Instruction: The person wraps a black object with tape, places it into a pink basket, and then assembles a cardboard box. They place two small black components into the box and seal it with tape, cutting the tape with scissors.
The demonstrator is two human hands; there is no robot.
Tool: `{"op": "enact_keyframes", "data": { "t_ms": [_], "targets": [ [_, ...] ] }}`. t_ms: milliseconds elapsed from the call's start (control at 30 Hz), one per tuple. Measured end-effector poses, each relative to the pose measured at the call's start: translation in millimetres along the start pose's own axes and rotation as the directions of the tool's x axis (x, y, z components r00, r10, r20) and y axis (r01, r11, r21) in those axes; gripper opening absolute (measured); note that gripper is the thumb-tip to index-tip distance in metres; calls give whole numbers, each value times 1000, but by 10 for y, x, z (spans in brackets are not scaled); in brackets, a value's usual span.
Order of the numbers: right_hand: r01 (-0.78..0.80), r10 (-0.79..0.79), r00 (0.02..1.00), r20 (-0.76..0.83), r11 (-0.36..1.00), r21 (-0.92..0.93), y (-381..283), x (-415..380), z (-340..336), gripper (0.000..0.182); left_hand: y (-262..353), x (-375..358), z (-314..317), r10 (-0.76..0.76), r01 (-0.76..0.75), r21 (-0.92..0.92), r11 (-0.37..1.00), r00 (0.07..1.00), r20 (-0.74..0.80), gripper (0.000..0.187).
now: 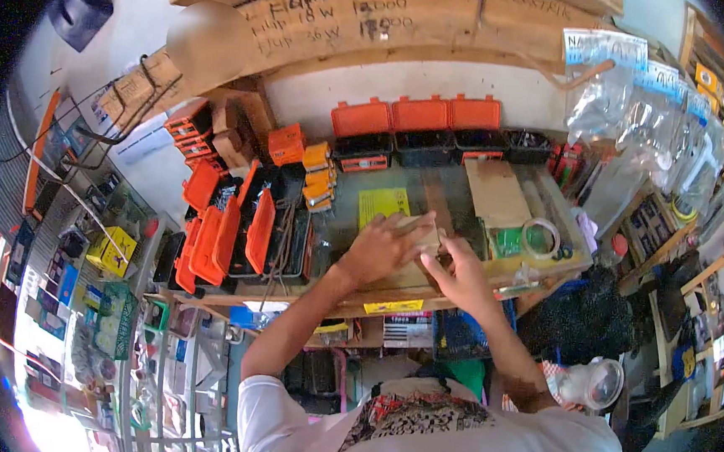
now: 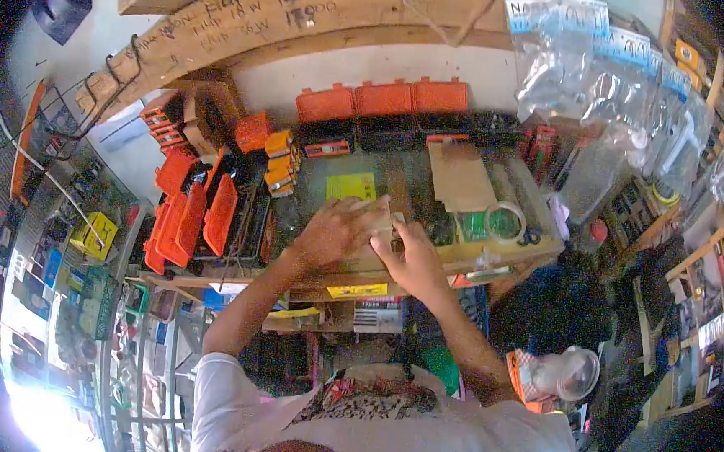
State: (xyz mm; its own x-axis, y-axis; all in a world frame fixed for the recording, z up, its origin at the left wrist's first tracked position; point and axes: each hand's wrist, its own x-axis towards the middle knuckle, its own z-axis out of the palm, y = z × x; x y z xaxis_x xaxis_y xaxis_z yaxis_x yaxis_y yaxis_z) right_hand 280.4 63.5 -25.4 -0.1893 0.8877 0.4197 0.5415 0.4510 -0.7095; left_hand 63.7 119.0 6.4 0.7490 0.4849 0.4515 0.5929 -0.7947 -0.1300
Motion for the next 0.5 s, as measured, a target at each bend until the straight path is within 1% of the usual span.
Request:
{"op": "enact_keyframes", "data": {
  "t_ms": [100,133,267,367,467,500],
  "targets": [
    [72,-72,997,-14,997,-34,-88,14,-41,73,-6,3,60,6,-5,33,999,1000,-8,45],
    [20,-17,999,48,997,-75,-56,11,-50,79,-6,4,62,19,-18,42,999,1000,-18,45],
    [-12,25,985,171,997,-79,-67,38,-174,88,-39,21,79,53,-53,55,997,999,-2,46],
    [-31,58,973,223,992,-126,-35,64,-215,84,-10,33,41,-2,2,14,1000,1000,18,50],
    [-38,26,988,154,996,76,16,65,-188,78,0,12,100,-45,45,46,998,999,-8,54],
    [-63,52,992,119,993,95,-10,61,-183,75,1,11,99,-73,73,9,997,997,22,56]
  ]
}}
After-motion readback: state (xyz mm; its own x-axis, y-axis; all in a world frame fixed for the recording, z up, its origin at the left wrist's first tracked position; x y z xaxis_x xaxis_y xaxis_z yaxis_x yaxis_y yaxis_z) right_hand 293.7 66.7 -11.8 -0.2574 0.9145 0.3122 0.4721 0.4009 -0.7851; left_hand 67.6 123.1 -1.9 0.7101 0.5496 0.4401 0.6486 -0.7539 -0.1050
